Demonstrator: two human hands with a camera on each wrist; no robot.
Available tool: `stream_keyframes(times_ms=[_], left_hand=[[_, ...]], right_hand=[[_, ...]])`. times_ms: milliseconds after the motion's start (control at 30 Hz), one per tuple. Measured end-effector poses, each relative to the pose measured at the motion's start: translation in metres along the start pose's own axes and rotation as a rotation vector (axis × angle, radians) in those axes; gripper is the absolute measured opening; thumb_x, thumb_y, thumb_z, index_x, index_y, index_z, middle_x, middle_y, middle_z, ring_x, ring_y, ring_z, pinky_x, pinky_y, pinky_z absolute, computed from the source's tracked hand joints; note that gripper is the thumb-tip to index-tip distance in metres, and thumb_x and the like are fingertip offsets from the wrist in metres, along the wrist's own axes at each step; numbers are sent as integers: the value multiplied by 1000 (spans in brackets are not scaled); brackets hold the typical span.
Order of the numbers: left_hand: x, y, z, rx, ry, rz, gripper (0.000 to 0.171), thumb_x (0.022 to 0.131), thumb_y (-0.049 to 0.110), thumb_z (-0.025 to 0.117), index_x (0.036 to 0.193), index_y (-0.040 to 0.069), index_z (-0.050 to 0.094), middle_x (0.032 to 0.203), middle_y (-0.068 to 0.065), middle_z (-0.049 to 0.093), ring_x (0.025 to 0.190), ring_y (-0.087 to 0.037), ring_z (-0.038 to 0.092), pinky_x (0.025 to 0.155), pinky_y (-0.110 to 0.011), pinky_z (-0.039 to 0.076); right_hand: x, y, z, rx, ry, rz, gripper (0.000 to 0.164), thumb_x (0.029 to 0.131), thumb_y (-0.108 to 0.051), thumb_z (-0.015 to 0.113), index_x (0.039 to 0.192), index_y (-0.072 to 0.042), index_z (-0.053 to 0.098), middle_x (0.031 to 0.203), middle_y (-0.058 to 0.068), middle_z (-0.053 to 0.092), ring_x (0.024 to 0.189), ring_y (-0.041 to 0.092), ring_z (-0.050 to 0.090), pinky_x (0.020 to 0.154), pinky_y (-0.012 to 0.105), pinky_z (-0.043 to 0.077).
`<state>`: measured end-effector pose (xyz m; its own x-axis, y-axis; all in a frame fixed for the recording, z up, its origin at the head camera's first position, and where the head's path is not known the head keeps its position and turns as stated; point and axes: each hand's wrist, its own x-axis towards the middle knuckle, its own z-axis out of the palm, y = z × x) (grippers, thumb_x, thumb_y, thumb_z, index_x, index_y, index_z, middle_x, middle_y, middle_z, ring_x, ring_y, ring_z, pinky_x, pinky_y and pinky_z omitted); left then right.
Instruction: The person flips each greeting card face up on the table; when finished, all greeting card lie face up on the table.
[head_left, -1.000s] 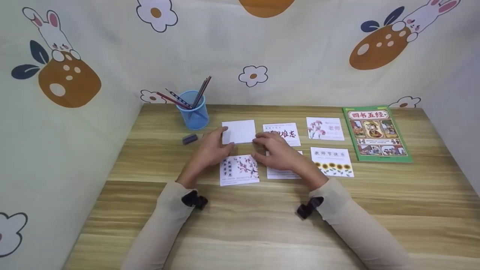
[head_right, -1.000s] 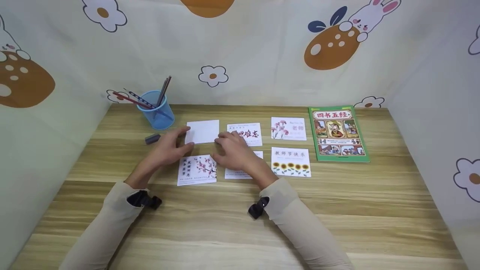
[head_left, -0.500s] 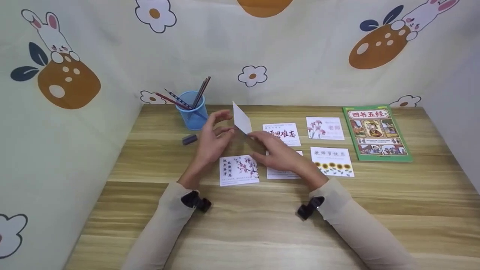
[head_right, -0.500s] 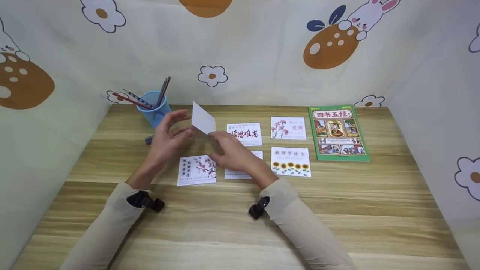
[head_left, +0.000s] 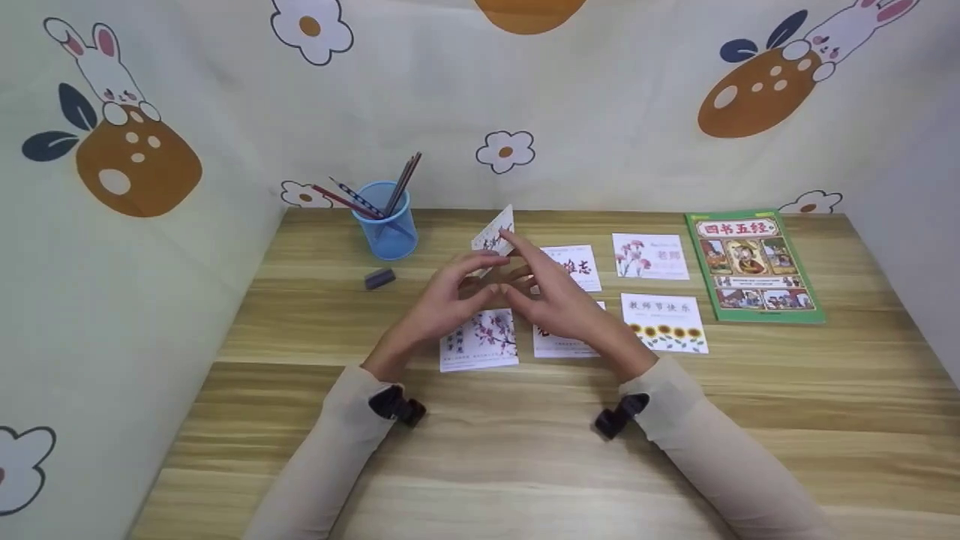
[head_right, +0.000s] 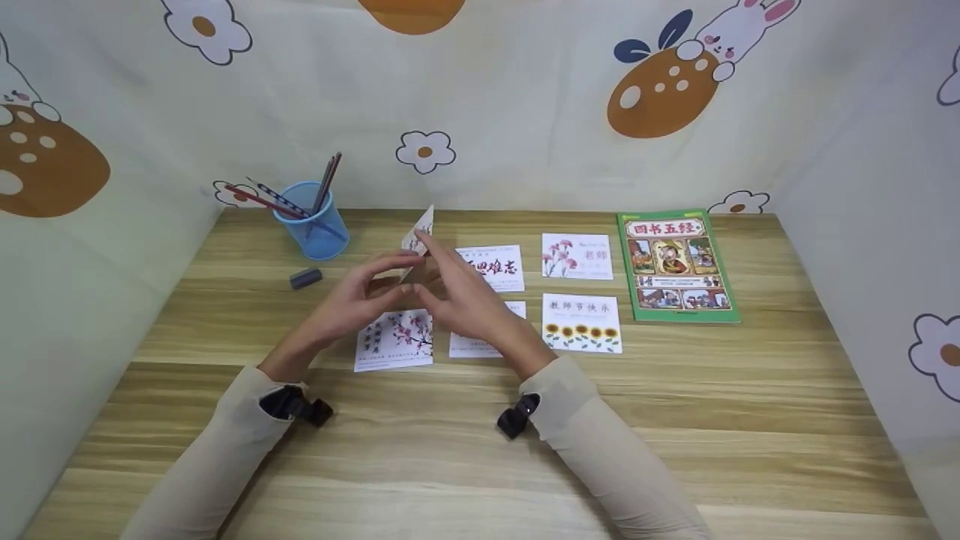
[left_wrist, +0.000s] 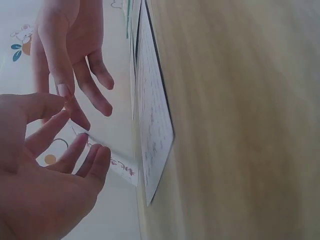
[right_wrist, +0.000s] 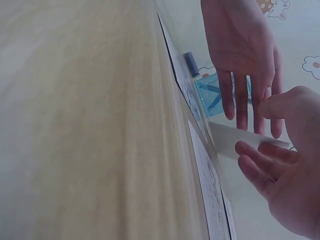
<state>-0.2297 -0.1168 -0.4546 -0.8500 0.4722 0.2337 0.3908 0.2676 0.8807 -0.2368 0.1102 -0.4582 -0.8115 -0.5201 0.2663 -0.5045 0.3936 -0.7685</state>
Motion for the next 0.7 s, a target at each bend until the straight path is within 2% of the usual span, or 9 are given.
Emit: stream_keyframes(times_ms=[100,167,333,367,400,533,600,633,700], left_hand=[[-1,-1,-3,57,-5,-8,45,105,10,70,148,0,62,155,-20,59,152,-36,50,129,-52,41],[-2,-2,-7,101,18,-50,50,103,11,71,151,3,59,158,-19,57,153,-37,49,130,-52,39],[-7,-10,-21,235,80,-266,73,97,14,76,162,4,44,168,-22,44,158,-43,39,133,-59,30],[-8,-10,-24,254,70,-305,77,97,15,77,164,4,41,169,-23,42,159,-44,37,134,-60,28],[-8,-21,-27,265,49,-311,81,96,20,78,165,4,39,170,-23,41,160,-43,36,135,-58,26],[-10,-18,-33,318,-82,-362,79,99,26,77,165,4,40,174,-24,34,164,-43,29,136,-58,22],[-10,-17,-34,351,-136,-374,77,101,30,75,165,5,42,177,-23,28,166,-42,25,137,-57,20],[-11,-6,-34,380,-158,-409,74,102,29,72,165,4,41,178,-23,24,166,-44,23,137,-58,19],[-12,-10,-35,423,-183,-417,75,103,34,70,166,5,41,180,-22,20,167,-43,19,137,-58,18]], right_hand=[[-1,0,0,-29,2,29,78,104,-20,71,171,-13,31,156,15,56,130,31,69,108,45,60],[-1,-1,0,-58,8,38,74,104,-21,71,168,-6,36,154,17,58,130,31,68,108,46,60],[-1,-4,1,-97,6,41,57,105,-21,69,157,-1,53,139,17,69,121,28,72,97,45,63],[-1,-4,1,-101,2,42,53,105,-20,69,153,-1,58,136,16,71,118,27,73,94,44,63],[-1,-4,2,-110,-5,46,48,105,-20,68,150,-2,62,134,14,72,115,25,74,93,43,63],[-1,-4,2,-149,-46,81,36,105,-20,69,136,-3,73,121,10,77,103,21,74,92,40,63],[-1,-2,2,-175,-68,97,35,104,-20,70,134,-2,74,117,11,77,101,21,73,92,40,62],[-2,-2,2,-195,-77,103,35,104,-21,71,134,-2,74,116,11,76,101,22,71,92,40,62],[-3,0,2,-237,-97,111,39,103,-22,72,137,-2,72,116,12,74,103,24,67,92,40,59]])
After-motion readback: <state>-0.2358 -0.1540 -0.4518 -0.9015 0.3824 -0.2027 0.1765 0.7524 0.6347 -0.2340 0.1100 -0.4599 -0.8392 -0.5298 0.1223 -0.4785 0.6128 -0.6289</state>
